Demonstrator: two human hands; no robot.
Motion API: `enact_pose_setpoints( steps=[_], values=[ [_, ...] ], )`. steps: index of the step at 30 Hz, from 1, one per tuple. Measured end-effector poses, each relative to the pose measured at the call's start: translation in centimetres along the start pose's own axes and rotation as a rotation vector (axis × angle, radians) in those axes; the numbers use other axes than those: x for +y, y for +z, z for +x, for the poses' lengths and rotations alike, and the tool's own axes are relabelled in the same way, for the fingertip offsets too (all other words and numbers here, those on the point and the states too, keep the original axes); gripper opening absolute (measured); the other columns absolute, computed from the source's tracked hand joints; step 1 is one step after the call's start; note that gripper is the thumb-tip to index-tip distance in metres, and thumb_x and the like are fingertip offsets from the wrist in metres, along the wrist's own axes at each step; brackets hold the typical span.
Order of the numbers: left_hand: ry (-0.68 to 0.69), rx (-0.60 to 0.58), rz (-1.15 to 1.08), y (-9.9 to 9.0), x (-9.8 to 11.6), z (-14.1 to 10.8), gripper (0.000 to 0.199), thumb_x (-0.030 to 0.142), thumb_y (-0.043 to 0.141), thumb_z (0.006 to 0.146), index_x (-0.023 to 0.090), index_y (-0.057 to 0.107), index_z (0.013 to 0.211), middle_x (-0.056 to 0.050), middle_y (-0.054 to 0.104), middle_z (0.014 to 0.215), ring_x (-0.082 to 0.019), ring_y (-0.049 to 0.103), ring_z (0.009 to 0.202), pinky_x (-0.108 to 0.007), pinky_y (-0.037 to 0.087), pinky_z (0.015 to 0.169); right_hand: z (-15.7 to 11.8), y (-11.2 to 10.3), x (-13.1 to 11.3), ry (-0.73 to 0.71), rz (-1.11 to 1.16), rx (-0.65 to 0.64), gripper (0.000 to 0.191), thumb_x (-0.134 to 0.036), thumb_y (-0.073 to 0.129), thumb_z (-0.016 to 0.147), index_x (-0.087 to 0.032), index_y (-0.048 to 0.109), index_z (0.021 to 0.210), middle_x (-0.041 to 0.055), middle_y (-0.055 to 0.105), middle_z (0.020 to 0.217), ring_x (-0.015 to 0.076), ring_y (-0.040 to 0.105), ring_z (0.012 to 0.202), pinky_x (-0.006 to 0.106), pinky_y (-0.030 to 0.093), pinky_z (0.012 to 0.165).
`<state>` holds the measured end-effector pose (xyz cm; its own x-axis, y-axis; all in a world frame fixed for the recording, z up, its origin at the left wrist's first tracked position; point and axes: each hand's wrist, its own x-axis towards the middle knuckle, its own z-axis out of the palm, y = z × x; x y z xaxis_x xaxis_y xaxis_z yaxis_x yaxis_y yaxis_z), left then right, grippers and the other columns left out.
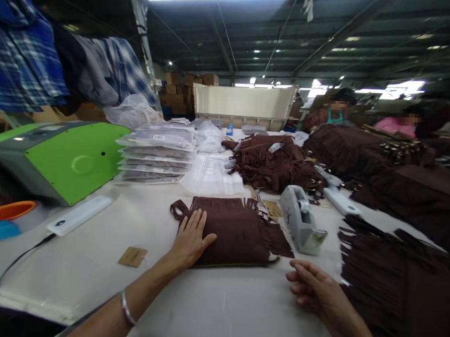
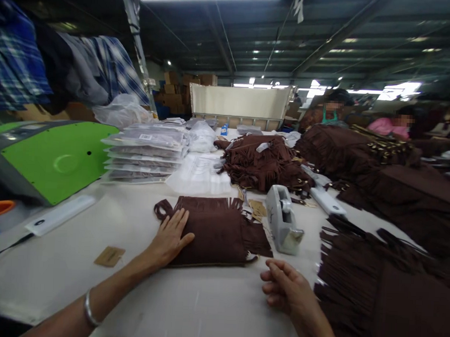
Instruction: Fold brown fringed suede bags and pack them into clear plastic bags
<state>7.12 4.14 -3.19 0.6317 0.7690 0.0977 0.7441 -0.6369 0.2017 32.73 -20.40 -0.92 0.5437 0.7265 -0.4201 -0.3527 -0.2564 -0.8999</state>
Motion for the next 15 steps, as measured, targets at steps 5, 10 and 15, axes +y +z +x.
enact_pose_setpoints(
  steps=[5, 10, 15],
  values=[
    [0.098, 0.07, 0.041, -0.9, 4.0, 2.0, 0.069, 0.054, 0.026, 0.097, 0.01, 0.022, 0.149, -0.016, 0.019, 0.156, -0.027, 0.016, 0.145, -0.049, 0.019, 0.115, 1.3, -0.1, 0.6, -0.06, -0.115, -0.001, 0.037, -0.046, 0.071, 0.067, -0.019, 0.06, 0.09, 0.0024, 0.067, 0.071, 0.0151, 0.062, 0.052, 0.026, 0.05, 0.043],
    [0.424, 0.121, 0.127, -1.3, 9.0, 2.9, 0.075, 0.061, 0.034, 0.093, 0.012, 0.026, 0.148, -0.015, 0.023, 0.156, -0.027, 0.015, 0.145, -0.05, 0.017, 0.116, 3.3, -1.0, -1.5, -0.333, -0.531, 0.189, 0.026, -0.042, 0.061, 0.071, -0.021, 0.064, 0.085, 0.0029, 0.068, 0.072, 0.0195, 0.065, 0.063, 0.028, 0.049, 0.052],
    [0.579, 0.066, 0.127, -0.6, 15.4, 2.9, 0.079, 0.063, 0.046, 0.087, 0.009, 0.035, 0.144, -0.018, 0.03, 0.152, -0.029, 0.022, 0.143, -0.049, 0.016, 0.117, 2.5, -0.8, -3.1, -0.35, -0.463, 0.108, 0.025, -0.043, 0.062, 0.073, -0.02, 0.068, 0.081, 0.0028, 0.069, 0.073, 0.0196, 0.066, 0.065, 0.029, 0.05, 0.055]
  ],
)
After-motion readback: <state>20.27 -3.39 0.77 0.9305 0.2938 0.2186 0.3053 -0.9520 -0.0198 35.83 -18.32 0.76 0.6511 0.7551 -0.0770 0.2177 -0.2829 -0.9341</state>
